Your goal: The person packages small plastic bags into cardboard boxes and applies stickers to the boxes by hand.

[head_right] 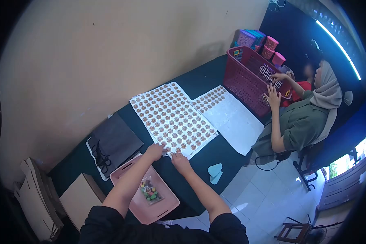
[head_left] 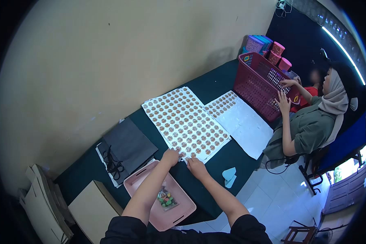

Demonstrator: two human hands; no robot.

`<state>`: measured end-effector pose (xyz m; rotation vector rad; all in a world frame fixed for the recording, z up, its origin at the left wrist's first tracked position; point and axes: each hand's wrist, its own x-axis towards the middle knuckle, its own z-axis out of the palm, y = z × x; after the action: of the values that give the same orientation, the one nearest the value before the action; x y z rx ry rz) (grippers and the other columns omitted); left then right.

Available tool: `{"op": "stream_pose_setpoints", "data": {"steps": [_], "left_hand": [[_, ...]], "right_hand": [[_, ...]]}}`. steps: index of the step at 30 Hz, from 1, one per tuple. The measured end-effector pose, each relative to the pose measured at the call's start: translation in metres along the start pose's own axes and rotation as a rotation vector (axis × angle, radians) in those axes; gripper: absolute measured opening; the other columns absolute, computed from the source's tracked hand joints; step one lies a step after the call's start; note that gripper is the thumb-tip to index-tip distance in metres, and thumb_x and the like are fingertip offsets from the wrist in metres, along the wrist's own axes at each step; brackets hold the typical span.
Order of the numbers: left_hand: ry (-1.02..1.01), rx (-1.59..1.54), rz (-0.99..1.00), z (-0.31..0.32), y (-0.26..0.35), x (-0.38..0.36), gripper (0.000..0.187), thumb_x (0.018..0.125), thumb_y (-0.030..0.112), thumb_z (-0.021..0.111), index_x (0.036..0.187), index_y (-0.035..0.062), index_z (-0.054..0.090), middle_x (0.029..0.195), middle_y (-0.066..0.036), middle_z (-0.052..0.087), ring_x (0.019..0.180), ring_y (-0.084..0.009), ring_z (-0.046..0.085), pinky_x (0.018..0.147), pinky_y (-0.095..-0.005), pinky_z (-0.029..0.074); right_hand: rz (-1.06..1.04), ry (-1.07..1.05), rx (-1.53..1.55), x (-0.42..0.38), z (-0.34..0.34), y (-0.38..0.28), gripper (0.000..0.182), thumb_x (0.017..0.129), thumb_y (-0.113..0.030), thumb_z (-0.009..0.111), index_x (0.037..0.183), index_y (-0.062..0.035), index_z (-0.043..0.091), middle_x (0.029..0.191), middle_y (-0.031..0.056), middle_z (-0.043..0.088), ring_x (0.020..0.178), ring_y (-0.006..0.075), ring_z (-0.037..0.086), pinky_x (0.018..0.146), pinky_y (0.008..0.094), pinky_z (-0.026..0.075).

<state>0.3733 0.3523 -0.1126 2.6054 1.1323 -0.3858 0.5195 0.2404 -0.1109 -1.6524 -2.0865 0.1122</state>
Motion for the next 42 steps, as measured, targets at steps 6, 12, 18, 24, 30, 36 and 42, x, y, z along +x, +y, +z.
{"op": "stream_pose_setpoints", "data": {"steps": [6, 12, 18, 24, 30, 36, 42], "left_hand": [[0.031, -0.01, 0.063, -0.016, 0.007, -0.019, 0.041, 0.083, 0.012, 0.043, 0.118, 0.0273, 0.056, 0.134, -0.008, 0.04, 0.113, -0.0298, 0.047, 0.095, -0.0425, 0.037], [0.151, -0.233, -0.094, -0.019, 0.029, -0.029, 0.046, 0.079, 0.045, 0.05, 0.114, 0.0169, 0.06, 0.136, -0.01, 0.038, 0.121, -0.0359, 0.037, 0.097, -0.0575, 0.028], [0.276, -0.423, -0.138, -0.005, 0.032, -0.034, 0.058, 0.072, 0.057, 0.057, 0.11, 0.0141, 0.063, 0.138, -0.012, 0.034, 0.129, -0.0375, 0.025, 0.096, -0.0667, 0.02], [0.23, -0.461, -0.225, -0.009, 0.039, -0.032, 0.061, 0.066, 0.055, 0.065, 0.112, 0.015, 0.061, 0.14, -0.01, 0.032, 0.131, -0.0368, 0.022, 0.095, -0.0687, 0.018], [0.298, -0.455, -0.258, 0.0, 0.045, -0.028, 0.058, 0.062, 0.044, 0.073, 0.111, 0.015, 0.062, 0.14, -0.009, 0.031, 0.131, -0.0359, 0.021, 0.095, -0.0691, 0.018], [0.287, -0.462, -0.28, -0.007, 0.049, -0.03, 0.054, 0.063, 0.044, 0.072, 0.108, 0.0142, 0.064, 0.138, -0.008, 0.033, 0.13, -0.0353, 0.022, 0.095, -0.0696, 0.018], [0.37, -0.532, -0.299, 0.0, 0.052, -0.032, 0.053, 0.064, 0.044, 0.072, 0.107, 0.0145, 0.064, 0.138, -0.007, 0.034, 0.131, -0.0349, 0.022, 0.097, -0.0677, 0.015]], "right_hand": [[0.211, 0.083, 0.184, 0.01, -0.005, 0.002, 0.009, 0.071, -0.009, 0.061, 0.076, -0.0006, 0.061, 0.074, 0.0139, 0.06, 0.071, 0.0298, 0.059, 0.065, 0.0366, 0.048], [0.426, -0.043, 0.386, 0.017, -0.012, 0.012, 0.011, 0.075, -0.01, 0.062, 0.077, 0.0005, 0.063, 0.072, 0.0129, 0.063, 0.063, 0.0212, 0.062, 0.057, 0.0317, 0.049], [0.506, -0.214, 0.659, 0.02, 0.009, 0.041, 0.011, 0.078, -0.007, 0.059, 0.079, 0.0025, 0.063, 0.07, 0.0101, 0.063, 0.059, 0.0135, 0.059, 0.052, 0.0292, 0.048], [0.408, -0.287, 0.538, 0.03, -0.006, 0.031, 0.012, 0.078, -0.006, 0.057, 0.084, 0.0036, 0.06, 0.072, 0.0146, 0.062, 0.063, 0.02, 0.06, 0.059, 0.0321, 0.048], [0.34, -0.271, 0.399, 0.031, -0.002, 0.032, 0.012, 0.078, -0.005, 0.053, 0.084, 0.0041, 0.059, 0.074, 0.0191, 0.061, 0.066, 0.0287, 0.06, 0.063, 0.0353, 0.047], [0.334, -0.231, 0.395, 0.028, 0.001, 0.032, 0.011, 0.077, -0.002, 0.05, 0.082, 0.0038, 0.058, 0.073, 0.0179, 0.061, 0.065, 0.0281, 0.059, 0.063, 0.0348, 0.046], [0.372, -0.297, 0.559, 0.031, -0.005, 0.035, 0.011, 0.077, 0.0, 0.049, 0.079, 0.002, 0.059, 0.071, 0.012, 0.063, 0.062, 0.02, 0.059, 0.06, 0.0317, 0.046]]}}
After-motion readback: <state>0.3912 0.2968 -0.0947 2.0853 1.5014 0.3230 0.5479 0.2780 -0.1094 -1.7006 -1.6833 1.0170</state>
